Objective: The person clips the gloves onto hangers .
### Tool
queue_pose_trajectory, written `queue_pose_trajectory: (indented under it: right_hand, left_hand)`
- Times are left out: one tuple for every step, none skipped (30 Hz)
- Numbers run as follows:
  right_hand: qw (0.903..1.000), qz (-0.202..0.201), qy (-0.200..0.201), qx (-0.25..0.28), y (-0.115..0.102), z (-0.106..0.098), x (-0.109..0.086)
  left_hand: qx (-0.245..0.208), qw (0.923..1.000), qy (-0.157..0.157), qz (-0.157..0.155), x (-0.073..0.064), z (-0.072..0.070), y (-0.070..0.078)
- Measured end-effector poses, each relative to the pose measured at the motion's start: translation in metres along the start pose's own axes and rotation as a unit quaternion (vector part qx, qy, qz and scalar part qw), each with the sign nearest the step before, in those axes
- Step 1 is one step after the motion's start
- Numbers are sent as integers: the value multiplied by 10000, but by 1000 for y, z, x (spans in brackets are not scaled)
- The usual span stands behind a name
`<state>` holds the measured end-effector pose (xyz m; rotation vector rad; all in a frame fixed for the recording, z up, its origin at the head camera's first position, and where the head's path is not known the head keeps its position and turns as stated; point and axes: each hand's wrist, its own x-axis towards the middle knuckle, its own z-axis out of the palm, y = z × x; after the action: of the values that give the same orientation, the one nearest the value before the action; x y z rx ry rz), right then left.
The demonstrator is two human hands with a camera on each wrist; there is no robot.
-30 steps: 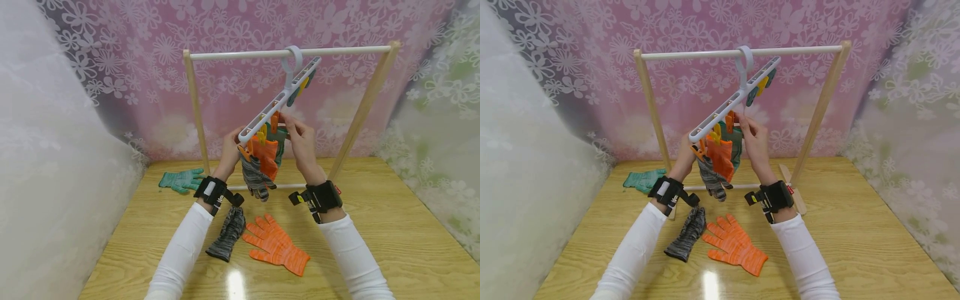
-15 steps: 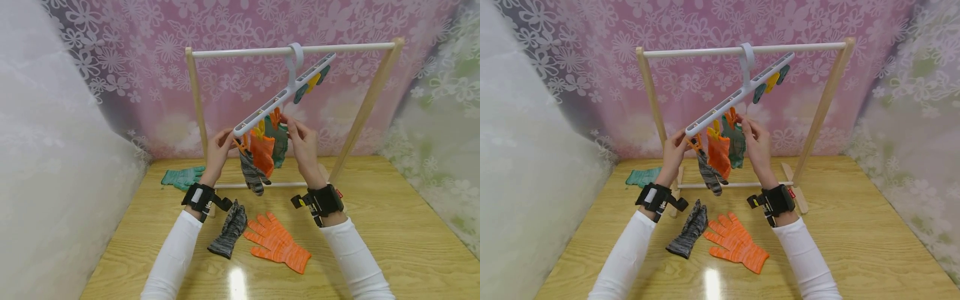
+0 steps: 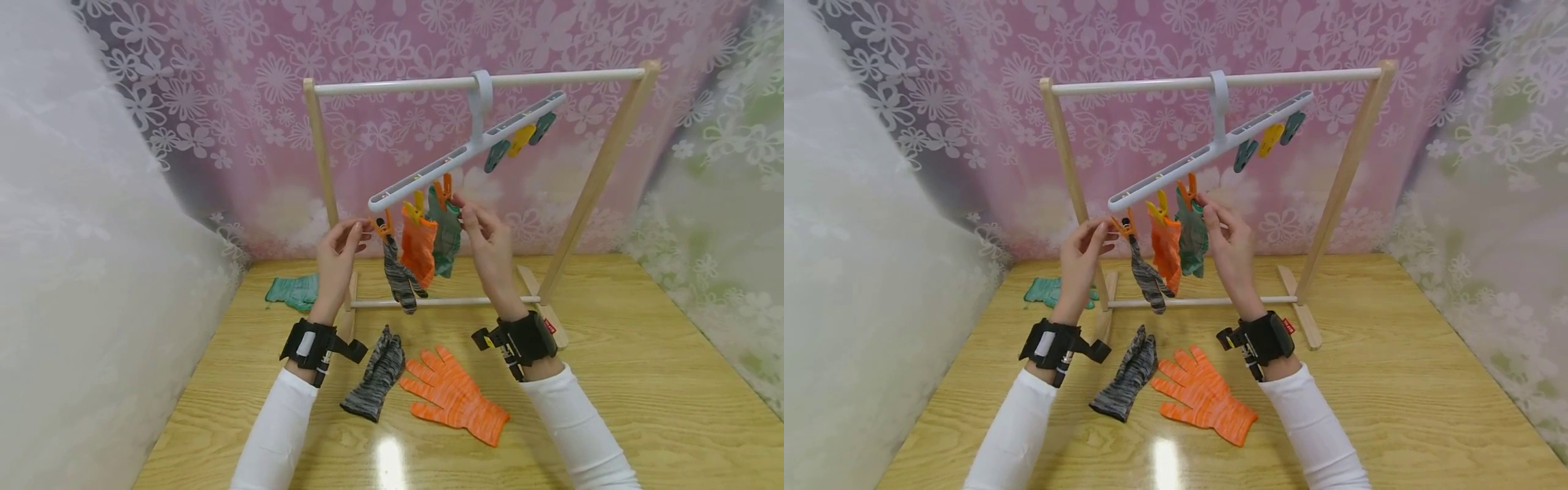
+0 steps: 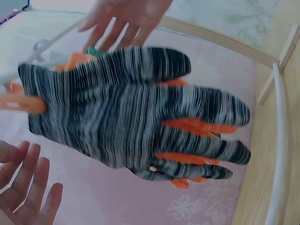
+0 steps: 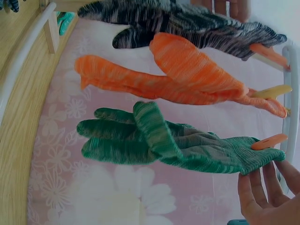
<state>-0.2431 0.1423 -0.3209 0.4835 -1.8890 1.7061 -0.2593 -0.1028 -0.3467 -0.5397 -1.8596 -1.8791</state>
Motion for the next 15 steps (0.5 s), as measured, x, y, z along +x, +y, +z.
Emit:
queue_pose_trajectory:
  right_hand:
    - [10000, 21, -29, 6, -5, 2, -2]
    - [10000, 33, -55, 18, -9, 4, -4]
    - [9999, 43, -84, 42, -14, 6, -6]
    - [9999, 39, -118, 60, -18, 8, -7]
    - [9998, 25, -157, 88, -22, 9, -8]
    - [9997, -2, -203, 104, -24, 11, -10]
    - [9996, -29, -251, 112, -27, 13, -10]
    - [9995, -55, -292, 121, -27, 14, -11]
    - [9993, -76, -334, 143, -24, 15, -10]
    - [9991, -99, -372, 158, -21, 16, -10]
    - [9989, -112, -412, 187, -17, 16, -9]
    - [9987, -117, -445, 199, -13, 17, -9]
    - [9986, -130, -477, 212, -9, 17, -8]
    - [9983, -144, -511, 242, -5, 18, -8]
    - [9981, -163, -547, 247, 0, 18, -8]
  left_hand:
    - [44, 10000, 22, 40, -1, -1, 3]
    - [84, 9999, 37, 83, -2, -2, 5]
    - [113, 9999, 48, 111, -3, -2, 8]
    - [137, 9998, 56, 140, -4, -3, 10]
    - [142, 9997, 71, 166, -5, -4, 12]
    - [130, 9997, 85, 202, -6, -4, 14]
    - [118, 9996, 105, 235, -7, -5, 16]
    - [101, 9995, 129, 279, -7, -5, 18]
    - [88, 9994, 157, 305, -8, -5, 20]
    - [84, 9992, 190, 332, -9, -5, 22]
    - [97, 9991, 218, 354, -9, -6, 23]
    - [110, 9989, 237, 383, -10, -6, 25]
    - [136, 9987, 250, 415, -10, -6, 26]
    - [152, 9986, 238, 452, -10, -5, 27]
    - [175, 9984, 224, 483, -10, -5, 27]
